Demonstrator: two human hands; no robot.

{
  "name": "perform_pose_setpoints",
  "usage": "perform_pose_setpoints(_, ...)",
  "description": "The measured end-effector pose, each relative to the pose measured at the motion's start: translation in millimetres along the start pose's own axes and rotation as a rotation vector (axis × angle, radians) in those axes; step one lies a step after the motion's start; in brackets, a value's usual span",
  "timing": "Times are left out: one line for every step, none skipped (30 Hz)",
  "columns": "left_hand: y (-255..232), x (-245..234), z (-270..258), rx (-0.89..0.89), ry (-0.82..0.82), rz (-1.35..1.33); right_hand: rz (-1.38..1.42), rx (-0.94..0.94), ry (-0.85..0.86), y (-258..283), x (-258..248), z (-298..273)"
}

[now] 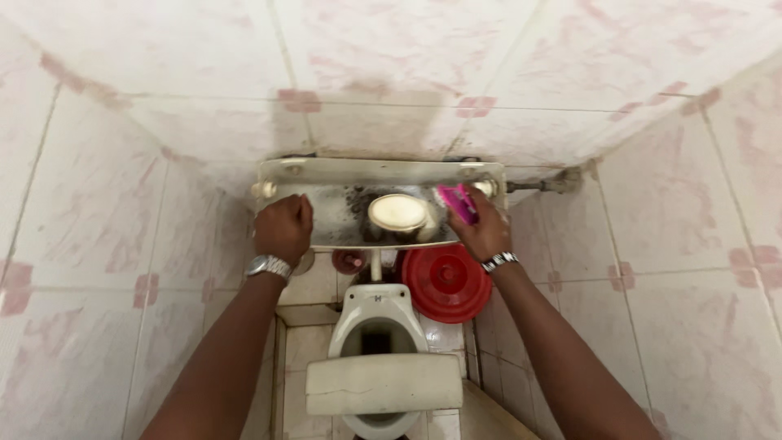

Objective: The person scrubs the inside of a toilet cistern using a pink sponge and a white cup. They repeatedly wipe the interior surfaces and rinse the sponge with water from the cup.

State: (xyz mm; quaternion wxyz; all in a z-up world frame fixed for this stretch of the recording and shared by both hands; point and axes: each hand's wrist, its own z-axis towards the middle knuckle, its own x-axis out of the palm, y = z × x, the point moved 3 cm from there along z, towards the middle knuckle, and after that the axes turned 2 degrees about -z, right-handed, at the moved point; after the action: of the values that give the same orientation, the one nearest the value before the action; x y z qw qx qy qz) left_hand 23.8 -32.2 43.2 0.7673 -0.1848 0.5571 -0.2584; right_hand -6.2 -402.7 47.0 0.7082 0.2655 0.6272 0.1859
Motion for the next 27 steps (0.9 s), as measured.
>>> perform_pose_setpoints(-1, -1, 0, 0.019, -0.018, 0.023, -0.005, 0.043, 0.012, -5, 5, 4)
perform_pose_setpoints(-3, -1, 0, 0.038, -0.036, 0.046, -0.009, 0.086, 0.024, -10, 12, 10)
perform_pose_setpoints(-4, 1, 0, 0.06, -0.053, 0.063, -0.017, 0.132, 0.033, -17, 17, 15)
perform_pose_setpoints(-3, 2, 1, 0.058, -0.062, 0.05, -0.057, 0.135, -0.003, -20, 21, 16)
perform_pose_setpoints(-2, 3, 2, 0.052, -0.077, 0.032, -0.103, 0.132, -0.039, -22, 26, 17)
perform_pose_setpoints(-2, 5, 4, 0.072, -0.076, 0.029, -0.15, 0.13, -0.074, -22, 28, 17)
perform_pose_setpoints(-1, 5, 3, 0.08, -0.082, 0.03, -0.188, 0.094, -0.059, -19, 30, 14)
perform_pose_setpoints(2, 3, 2, 0.087, -0.088, 0.032, -0.228, 0.06, -0.043, -14, 31, 10)
perform_pose_setpoints(5, 5, 5, 0.063, -0.066, 0.015, -0.275, 0.012, -0.036, -10, 26, 18)
perform_pose_setpoints(9, 6, 9, 0.039, -0.043, -0.003, -0.304, 0.088, 0.015, -9, 21, 32)
perform_pose_setpoints(15, 6, -7, -0.013, 0.016, -0.008, -0.329, 0.183, 0.11, -9, 24, 24)
perform_pose_setpoints(16, 14, -4, -0.089, 0.024, -0.22, -0.355, 0.279, 0.203, -11, 26, 19)
perform_pose_setpoints(21, 13, 5, -0.171, 0.04, -0.404, -0.337, 0.233, 0.154, -7, 30, 8)
perform_pose_setpoints(21, 6, -1, -0.257, 0.05, -0.587, -0.317, 0.188, 0.104, -6, 28, -1)
perform_pose_setpoints(10, -2, 7, -0.251, 0.118, -0.738, -0.293, 0.134, -0.001, 1, 21, 12)
perform_pose_setpoints(-4, -13, 14, -0.246, 0.189, -0.887, -0.275, 0.138, 0.014, 9, 21, 18)
perform_pose_setpoints(-21, -23, 15, -0.254, 0.28, -1.041, -0.267, 0.159, 0.036, 9, 16, 13)
perform_pose_setpoints(-37, -38, 17, -0.274, 0.309, -1.04, -0.259, 0.18, 0.059, 8, 13, 9)
perform_pose_setpoints(-52, -54, 22, -0.29, 0.328, -1.044, -0.269, 0.157, 0.037, 9, 9, 9)
perform_pose_setpoints(-67, -72, 26, -0.305, 0.347, -1.047, -0.279, 0.135, 0.016, 11, 6, 8)
perform_pose_setpoints(-81, -98, 26, -0.208, 0.323, -1.207, -0.284, 0.106, 0.009, 15, 7, 7)
perform_pose_setpoints(-94, -124, 26, -0.106, 0.299, -1.365, -0.295, 0.122, 0.024, 19, 8, 7)
perform_pose_setpoints(-102, -148, 27, -0.186, 0.18, -1.776, -0.311, 0.146, 0.034, 19, 6, 7)
perform_pose_setpoints(-107, -171, 27, -0.275, 0.039, -2.18, -0.327, 0.171, 0.043, 20, 5, 8)
perform_pose_setpoints(-113, -184, 26, -0.379, -0.129, -2.578, -0.343, 0.182, 0.061, 21, 5, 7)
perform_pose_setpoints(-120, -193, 20, -0.33, -0.133, -2.594, -0.36, 0.194, 0.08, 22, 5, 6)
perform_pose_setpoints(-125, -199, 11, -0.269, -0.137, -2.609, -0.373, 0.199, 0.093, 23, 6, 9)
